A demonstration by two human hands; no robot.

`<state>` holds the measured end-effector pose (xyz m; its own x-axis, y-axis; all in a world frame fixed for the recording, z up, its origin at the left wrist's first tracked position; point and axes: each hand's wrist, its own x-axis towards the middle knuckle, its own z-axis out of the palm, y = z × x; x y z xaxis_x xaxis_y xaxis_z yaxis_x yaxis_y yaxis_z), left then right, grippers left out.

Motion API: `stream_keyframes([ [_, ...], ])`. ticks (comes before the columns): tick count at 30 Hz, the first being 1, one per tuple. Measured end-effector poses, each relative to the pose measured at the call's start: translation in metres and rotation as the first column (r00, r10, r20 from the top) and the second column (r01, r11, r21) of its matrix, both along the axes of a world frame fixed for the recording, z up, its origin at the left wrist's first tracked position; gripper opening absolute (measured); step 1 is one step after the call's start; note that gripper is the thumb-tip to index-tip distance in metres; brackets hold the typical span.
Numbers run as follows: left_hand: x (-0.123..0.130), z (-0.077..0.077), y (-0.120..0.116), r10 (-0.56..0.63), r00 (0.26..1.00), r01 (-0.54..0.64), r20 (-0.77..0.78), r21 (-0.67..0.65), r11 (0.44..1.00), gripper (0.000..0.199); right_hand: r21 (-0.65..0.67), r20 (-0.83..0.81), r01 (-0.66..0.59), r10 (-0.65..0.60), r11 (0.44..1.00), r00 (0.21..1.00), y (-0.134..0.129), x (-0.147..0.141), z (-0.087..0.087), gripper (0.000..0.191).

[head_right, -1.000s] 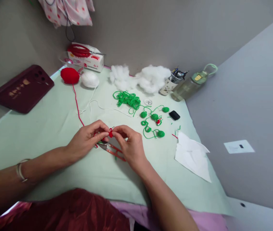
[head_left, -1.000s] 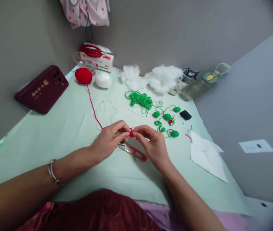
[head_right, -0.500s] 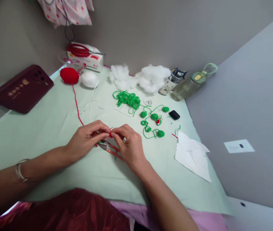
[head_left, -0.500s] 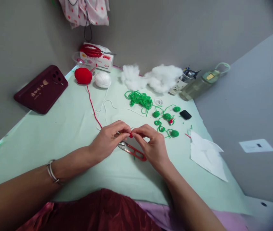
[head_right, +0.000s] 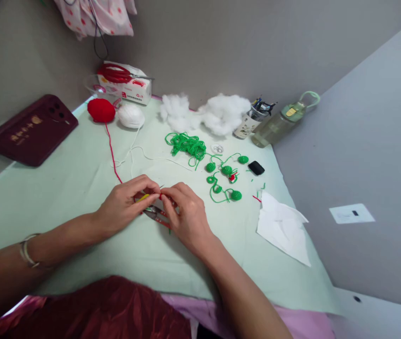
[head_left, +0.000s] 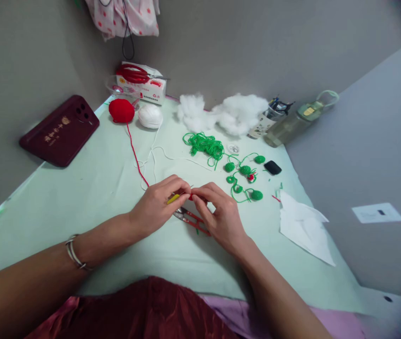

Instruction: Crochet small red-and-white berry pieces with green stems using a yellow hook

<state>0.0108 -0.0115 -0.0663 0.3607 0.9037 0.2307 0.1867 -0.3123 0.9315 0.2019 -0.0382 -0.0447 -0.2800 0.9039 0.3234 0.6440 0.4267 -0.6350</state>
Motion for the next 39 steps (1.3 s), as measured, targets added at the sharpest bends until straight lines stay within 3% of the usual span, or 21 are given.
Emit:
stream_keyframes([
  [7, 0.0028, 0.0048, -0.0004, -0.008, 0.996, 0.028, 0.084, -0.239, 0.971, 0.009, -0.002, -0.039, 0.009, -0.009, 1.0, 0.999, 0.001, -0.0001, -0.0001, 0.018],
  [11, 0.0016, 0.0086, 0.002, -0.04, 0.971, 0.152, 0.235, -0.481, 0.864, 0.014, 0.072, -0.046, 0.066, -0.063, 0.995, 0.997, 0.0008, -0.0007, 0.0009, 0.011],
  [13, 0.0009, 0.0091, 0.0029, -0.027, 0.959, 0.183, 0.283, -0.541, 0.821, 0.015, 0.112, -0.034, 0.073, -0.07, 0.991, 0.997, 0.0003, -0.001, 0.001, 0.014],
  [19, 0.0011, 0.0055, 0.0051, 0.01, 0.934, 0.21, 0.356, -0.574, 0.791, 0.016, 0.147, -0.024, 0.001, 0.003, 0.989, 1.0, -0.0006, -0.0001, 0.0008, 0.013],
  [28, 0.0027, 0.0042, 0.0037, 0.005, 0.936, 0.211, 0.353, -0.572, 0.793, 0.018, 0.236, -0.008, 0.011, -0.009, 0.972, 1.0, 0.0036, 0.0, -0.0051, 0.011],
  [34, 0.0032, 0.0076, 0.0024, 0.012, 0.946, 0.188, 0.323, -0.581, 0.792, 0.019, 0.121, -0.116, 0.013, 0.001, 0.993, 0.993, 0.0041, -0.0006, -0.0038, 0.016],
  [37, 0.0036, 0.0079, 0.0019, 0.033, 0.949, 0.166, 0.314, -0.584, 0.795, 0.018, -0.075, -0.259, 0.021, -0.04, 0.997, 0.965, 0.0036, -0.0013, -0.0017, 0.014],
  [39, 0.0039, 0.0063, 0.0017, 0.041, 0.941, 0.17, 0.337, -0.572, 0.802, 0.017, -0.236, -0.372, -0.004, -0.087, 0.972, 0.924, 0.0036, -0.0019, -0.0005, 0.015],
])
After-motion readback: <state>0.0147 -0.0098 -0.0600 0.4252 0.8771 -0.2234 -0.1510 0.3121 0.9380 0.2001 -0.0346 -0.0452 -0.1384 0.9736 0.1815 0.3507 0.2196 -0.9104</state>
